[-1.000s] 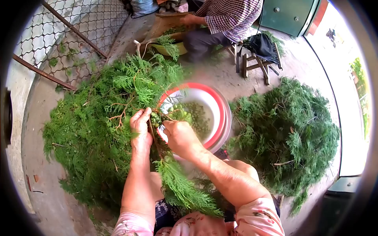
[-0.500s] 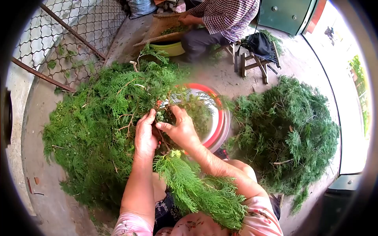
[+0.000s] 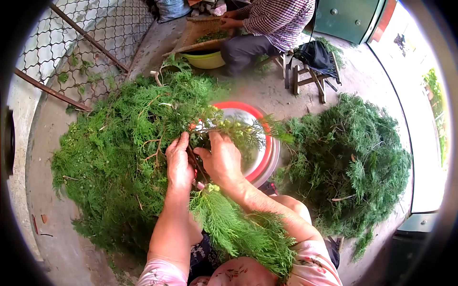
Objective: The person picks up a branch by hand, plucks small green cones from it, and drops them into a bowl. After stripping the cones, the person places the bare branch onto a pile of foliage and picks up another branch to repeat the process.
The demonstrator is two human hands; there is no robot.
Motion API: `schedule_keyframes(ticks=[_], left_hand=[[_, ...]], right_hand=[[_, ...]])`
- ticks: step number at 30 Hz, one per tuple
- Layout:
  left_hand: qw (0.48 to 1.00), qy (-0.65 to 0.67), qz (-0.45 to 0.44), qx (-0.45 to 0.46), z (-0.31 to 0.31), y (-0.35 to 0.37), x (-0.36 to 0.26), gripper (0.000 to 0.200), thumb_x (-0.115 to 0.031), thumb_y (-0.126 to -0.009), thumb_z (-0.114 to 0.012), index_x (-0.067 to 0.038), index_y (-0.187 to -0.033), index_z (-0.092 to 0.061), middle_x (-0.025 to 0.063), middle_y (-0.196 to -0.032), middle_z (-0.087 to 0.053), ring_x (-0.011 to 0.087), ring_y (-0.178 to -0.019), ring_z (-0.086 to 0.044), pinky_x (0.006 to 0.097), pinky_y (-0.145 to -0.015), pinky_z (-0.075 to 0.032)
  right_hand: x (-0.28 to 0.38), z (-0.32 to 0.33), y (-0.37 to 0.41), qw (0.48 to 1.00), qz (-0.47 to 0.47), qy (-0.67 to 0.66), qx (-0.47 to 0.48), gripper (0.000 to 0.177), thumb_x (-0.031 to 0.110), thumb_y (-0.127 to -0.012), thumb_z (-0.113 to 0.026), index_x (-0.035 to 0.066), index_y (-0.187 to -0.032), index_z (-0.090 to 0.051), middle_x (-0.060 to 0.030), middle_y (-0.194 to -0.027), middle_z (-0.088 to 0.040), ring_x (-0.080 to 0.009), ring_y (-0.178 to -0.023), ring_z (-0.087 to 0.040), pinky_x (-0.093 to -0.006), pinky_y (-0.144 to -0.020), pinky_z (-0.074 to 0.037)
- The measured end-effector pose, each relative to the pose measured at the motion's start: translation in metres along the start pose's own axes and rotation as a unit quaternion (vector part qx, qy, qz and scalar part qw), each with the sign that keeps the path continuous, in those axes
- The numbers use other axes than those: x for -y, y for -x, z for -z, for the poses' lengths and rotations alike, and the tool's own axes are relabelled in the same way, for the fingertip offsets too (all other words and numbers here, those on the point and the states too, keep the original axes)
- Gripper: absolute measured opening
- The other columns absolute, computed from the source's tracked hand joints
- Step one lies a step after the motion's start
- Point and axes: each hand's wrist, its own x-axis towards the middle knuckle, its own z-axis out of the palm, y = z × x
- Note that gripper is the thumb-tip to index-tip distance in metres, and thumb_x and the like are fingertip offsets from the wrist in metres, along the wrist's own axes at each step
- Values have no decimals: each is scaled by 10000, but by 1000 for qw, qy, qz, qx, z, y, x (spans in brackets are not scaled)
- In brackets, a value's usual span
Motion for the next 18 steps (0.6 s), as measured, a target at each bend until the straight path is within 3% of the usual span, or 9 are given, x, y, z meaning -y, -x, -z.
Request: schedule_keyframes(ticks=[1, 2, 5, 10, 13, 14, 17, 18], left_hand=[[1000, 3, -5, -1, -1, -1, 1, 211, -176, -896, -550, 8, -995, -576, 84, -902, -605, 182, -776, -569, 307, -695, -478], [1000, 2, -5, 0, -1, 0, -1, 200, -177, -891, -557, 4, -973, -581, 79, -874, -607, 180, -753, -570, 305, -682, -475], [1000, -18, 0, -16, 1, -2, -3, 195, -183, -884, -566, 0, -951, -585, 72, -843, -607, 178, -724, -566, 303, -672, -474], [999, -40, 0, -9, 2, -4, 0, 206, -193, -883, -569, 2, -948, -582, 72, -849, -603, 171, -728, -563, 296, -670, -467], [999, -33, 33, -1, -1, -3, 0, 206, -185, -889, -561, 8, -958, -576, 73, -870, -598, 160, -749, -558, 283, -679, -462], [999, -25, 42, 4, -1, -4, 2, 204, -182, -891, -557, 9, -961, -575, 73, -875, -597, 156, -754, -555, 279, -681, -460], [998, -18, 59, 4, -6, 0, 3, 190, -169, -897, -546, 6, -967, -574, 47, -848, -583, 141, -740, -539, 266, -672, -452], [998, -20, 61, -4, -8, 1, 4, 186, -166, -897, -544, 3, -968, -575, 41, -842, -581, 138, -737, -537, 264, -671, -451]], right_hand=[[-1, -1, -1, 1000, -13, 8, 10, 426, 218, -703, -709, 3, -1041, -563, -200, -859, -628, -370, -780, -608, -400, -695, -480], [0, 2, 1, 1000, -4, -15, 6, 255, 164, -733, -690, 4, -882, -560, -203, -739, -618, -388, -686, -603, -445, -620, -474], [0, 6, 3, 996, -33, -76, -12, 208, 131, -730, -691, -6, -827, -568, -200, -722, -617, -360, -690, -616, -422, -617, -481], [-4, 9, 1, 988, 20, -149, 33, 395, 143, -746, -691, 13, -1101, -576, -172, -945, -645, -188, -850, -633, -297, -759, -488], [-5, 9, -2, 978, -47, -192, 70, 464, 174, -759, -692, -22, -1147, -529, -163, -1007, -636, -188, -877, -631, -296, -769, -490], [-5, 6, -2, 986, -50, -146, 57, 515, 196, -763, -698, -55, -1166, -496, -146, -1008, -632, -183, -859, -623, -293, -755, -490], [-29, -19, -3, 987, -4, -160, -28, 508, 260, -717, -740, -68, -1052, -545, -213, -828, -633, -305, -735, -633, -363, -677, -500], [-29, -16, -7, 972, -15, -232, 17, 453, 269, -724, -738, -54, -989, -561, -195, -818, -632, -283, -748, -626, -362, -669, -492]])
